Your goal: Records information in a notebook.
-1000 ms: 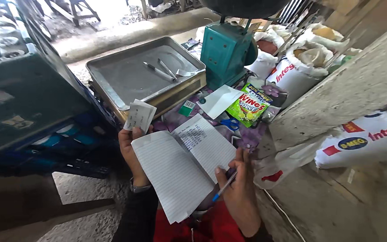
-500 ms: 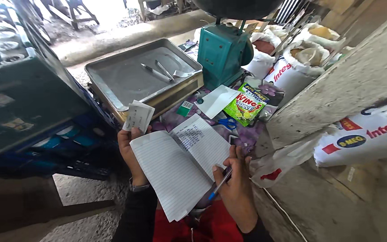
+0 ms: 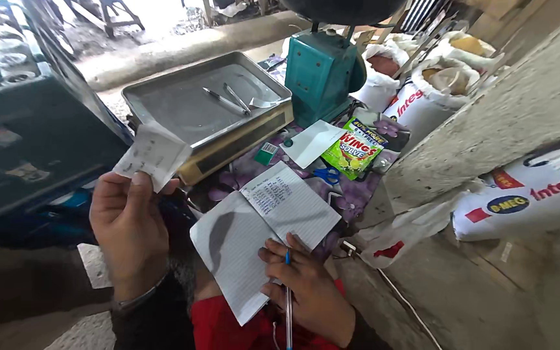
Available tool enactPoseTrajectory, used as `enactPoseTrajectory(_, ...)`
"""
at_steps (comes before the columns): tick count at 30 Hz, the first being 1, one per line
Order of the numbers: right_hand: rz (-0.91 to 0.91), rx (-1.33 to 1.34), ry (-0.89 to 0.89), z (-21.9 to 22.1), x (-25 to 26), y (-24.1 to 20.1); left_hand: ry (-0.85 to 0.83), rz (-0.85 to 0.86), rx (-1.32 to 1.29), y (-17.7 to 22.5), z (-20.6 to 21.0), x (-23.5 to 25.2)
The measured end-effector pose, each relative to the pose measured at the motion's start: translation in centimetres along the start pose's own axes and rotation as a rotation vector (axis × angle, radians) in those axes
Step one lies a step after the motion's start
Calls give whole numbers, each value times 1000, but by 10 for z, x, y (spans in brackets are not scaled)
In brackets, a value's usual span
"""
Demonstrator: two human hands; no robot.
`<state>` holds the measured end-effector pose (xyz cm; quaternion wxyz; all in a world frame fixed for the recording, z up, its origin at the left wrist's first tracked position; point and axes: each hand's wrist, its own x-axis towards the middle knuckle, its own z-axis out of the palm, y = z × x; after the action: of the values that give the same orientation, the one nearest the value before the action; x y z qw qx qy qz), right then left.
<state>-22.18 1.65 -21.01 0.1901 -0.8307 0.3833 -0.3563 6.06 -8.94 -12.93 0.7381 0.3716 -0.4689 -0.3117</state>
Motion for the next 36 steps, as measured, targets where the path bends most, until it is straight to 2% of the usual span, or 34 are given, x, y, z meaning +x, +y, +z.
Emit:
enactPoseTrajectory(3, 7, 30, 7, -1, 0, 1, -125, -68, 58, 9, 18, -12)
enactPoseTrajectory(6, 17, 57, -11, -3, 0, 1, -211, -163, 87, -20, 44, -32)
enactPoseTrajectory(9, 18, 89, -41, -8, -1, 1, -207, -229, 160, -56, 59, -50)
enactPoseTrajectory(12, 23, 240, -50, -18, 0, 3, -176, -232, 262, -64, 61, -56)
enactPoseTrajectory(15, 99, 378, 98, -30, 16, 9, -177, -232, 299, -62, 58, -55)
enactPoseTrajectory(17, 204, 417, 269, -39, 40, 13, -191, -237, 330, -62, 59, -54)
enactPoseTrajectory(19, 302, 507, 347, -45, 66, 19, -203, -241, 342, -62, 60, -54)
enactPoseTrajectory(23, 377, 696, 205, -38, 100, 38, -206, -243, 356, -62, 61, -54)
enactPoseTrajectory(26, 413, 613, 122, -31, 104, 50, -212, -231, 421, -63, 58, -55)
enactPoseTrajectory(36, 413, 592, 121, -37, 96, 58, -213, -233, 375, -61, 56, -56)
